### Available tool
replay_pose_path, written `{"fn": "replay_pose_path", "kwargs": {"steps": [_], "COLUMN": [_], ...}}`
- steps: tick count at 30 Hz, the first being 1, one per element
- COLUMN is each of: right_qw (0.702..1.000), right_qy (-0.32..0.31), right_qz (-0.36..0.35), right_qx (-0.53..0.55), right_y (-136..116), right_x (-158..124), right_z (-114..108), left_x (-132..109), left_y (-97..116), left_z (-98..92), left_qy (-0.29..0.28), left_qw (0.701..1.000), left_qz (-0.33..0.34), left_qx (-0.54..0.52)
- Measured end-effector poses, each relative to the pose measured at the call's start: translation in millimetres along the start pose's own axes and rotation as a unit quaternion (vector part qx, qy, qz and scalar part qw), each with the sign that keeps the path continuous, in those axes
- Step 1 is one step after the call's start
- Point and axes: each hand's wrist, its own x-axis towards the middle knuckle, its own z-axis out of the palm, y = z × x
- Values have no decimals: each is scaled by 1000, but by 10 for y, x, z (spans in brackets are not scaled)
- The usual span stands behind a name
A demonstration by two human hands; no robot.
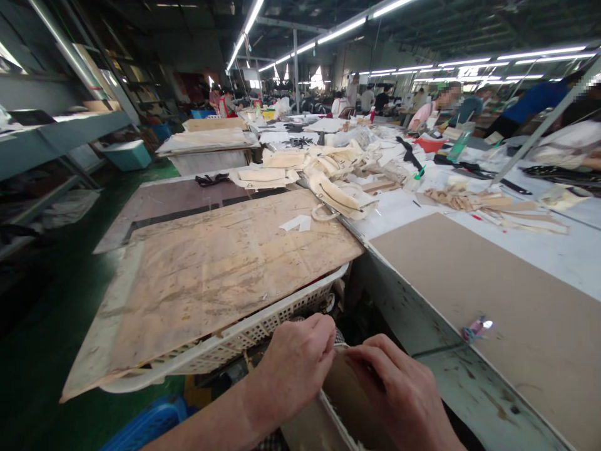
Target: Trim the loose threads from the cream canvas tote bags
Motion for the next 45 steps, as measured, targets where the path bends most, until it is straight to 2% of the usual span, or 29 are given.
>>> {"fn": "replay_pose_path", "kwargs": {"steps": [6,11,14,24,30,36,45], "right_qw": [999,991,988,995,997,993,989], "right_qy": [4,-33,-57,-40,-39,-47,-24], "right_qz": [-14,-6,-7,-51,-72,-109,-136], "right_qx": [-41,-131,-146,-76,-10,-16,-50], "right_y": [1,33,73,98,46,36,37], "right_x": [37,76,111,131,129,96,76], "right_z": [-7,-17,-19,28,-2,-4,-37], "left_x": [13,14,16,28,42,53,72], "left_y": [50,88,93,96,69,43,-35], "left_z": [25,54,78,43,34,-38,-29], "left_qy": [-23,-41,-42,-44,-26,-57,-72], "left_qw": [997,995,995,995,999,998,994], "left_qz": [27,42,43,33,7,4,86], "left_qx": [61,80,83,84,32,-7,-17]}}
